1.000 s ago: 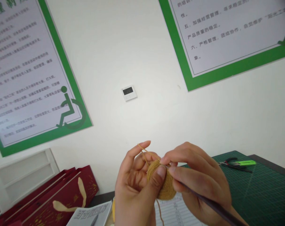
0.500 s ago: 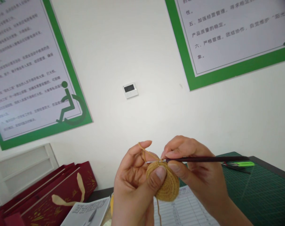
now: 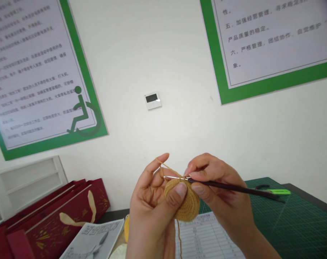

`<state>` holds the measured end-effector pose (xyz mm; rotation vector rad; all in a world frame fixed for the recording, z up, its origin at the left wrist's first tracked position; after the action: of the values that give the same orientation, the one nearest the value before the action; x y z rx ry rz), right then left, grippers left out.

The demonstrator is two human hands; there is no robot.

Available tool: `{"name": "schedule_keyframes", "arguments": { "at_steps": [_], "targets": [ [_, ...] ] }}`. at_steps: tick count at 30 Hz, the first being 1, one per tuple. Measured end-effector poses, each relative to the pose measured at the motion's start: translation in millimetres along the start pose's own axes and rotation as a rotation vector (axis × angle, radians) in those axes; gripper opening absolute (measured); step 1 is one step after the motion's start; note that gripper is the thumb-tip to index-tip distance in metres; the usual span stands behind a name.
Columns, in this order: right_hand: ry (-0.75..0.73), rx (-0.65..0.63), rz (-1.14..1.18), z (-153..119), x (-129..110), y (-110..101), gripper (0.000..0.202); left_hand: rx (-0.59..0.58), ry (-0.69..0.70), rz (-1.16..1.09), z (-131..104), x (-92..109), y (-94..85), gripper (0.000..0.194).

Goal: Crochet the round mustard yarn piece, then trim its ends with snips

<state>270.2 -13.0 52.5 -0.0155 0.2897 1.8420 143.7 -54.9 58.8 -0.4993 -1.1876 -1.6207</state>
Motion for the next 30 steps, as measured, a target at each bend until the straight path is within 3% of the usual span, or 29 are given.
{"name": "schedule_keyframes", "arguments": {
  "at_steps": [2,5,7,9,12,15,18,21,24,27,30],
  "targets": [
    [-0.05,0.001,-0.065,-3.5,-1.6,1.5,0.018,0.004,-0.021,-0.017,0.0,-0.4,0.3,0.06],
    [-0.279,0.028,-0.347,-8.7,-10.9,4.4,0.029,0.014,-0.001,-0.029,0.6,-0.1,2.2,0.058],
    [-0.431,0.042,-0.543,-11.8,-16.9,8.0,0.033,0.031,0.071,-0.008,0.5,1.5,4.2,0.056],
    [-0.46,0.037,-0.642,-13.3,-18.3,10.6,0.032,0.039,0.164,0.034,-0.6,3.3,6.9,0.056],
    [-0.337,0.047,-0.589,-14.6,-15.9,8.9,0.025,0.045,0.26,0.089,-2.7,3.9,10.7,0.054],
    [-0.176,0.14,-0.412,-14.6,-13.7,0.6,0.02,0.117,0.302,0.161,-4.2,5.7,8.4,0.048],
    [0.119,0.245,-0.168,-9.0,-4.7,-8.7,0.009,0.082,0.243,0.148,-3.3,7.0,5.1,0.05],
    [0.449,0.152,0.178,-2.4,9.5,-3.7,0.029,-0.014,0.126,0.061,-1.4,5.5,3.2,0.052],
    [0.636,0.042,0.472,-2.5,17.4,10.3,0.036,-0.052,0.084,0.017,-0.1,4.5,1.8,0.051],
    [0.658,0.036,0.598,-7.0,19.0,21.4,0.034,-0.058,0.078,-0.01,0.7,3.9,1.5,0.048],
    [0.443,0.079,0.441,-7.1,13.2,19.9,0.021,-0.035,0.092,-0.011,0.6,3.7,1.4,0.049]
  ]
}}
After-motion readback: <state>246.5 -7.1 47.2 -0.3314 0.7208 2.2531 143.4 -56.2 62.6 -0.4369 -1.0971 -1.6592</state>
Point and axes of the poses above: each hand's wrist, its own z-axis towards the middle knuckle, its own y-axis out of the palm, x = y × z, the point moved 4 cm from there along z, towards the middle knuckle
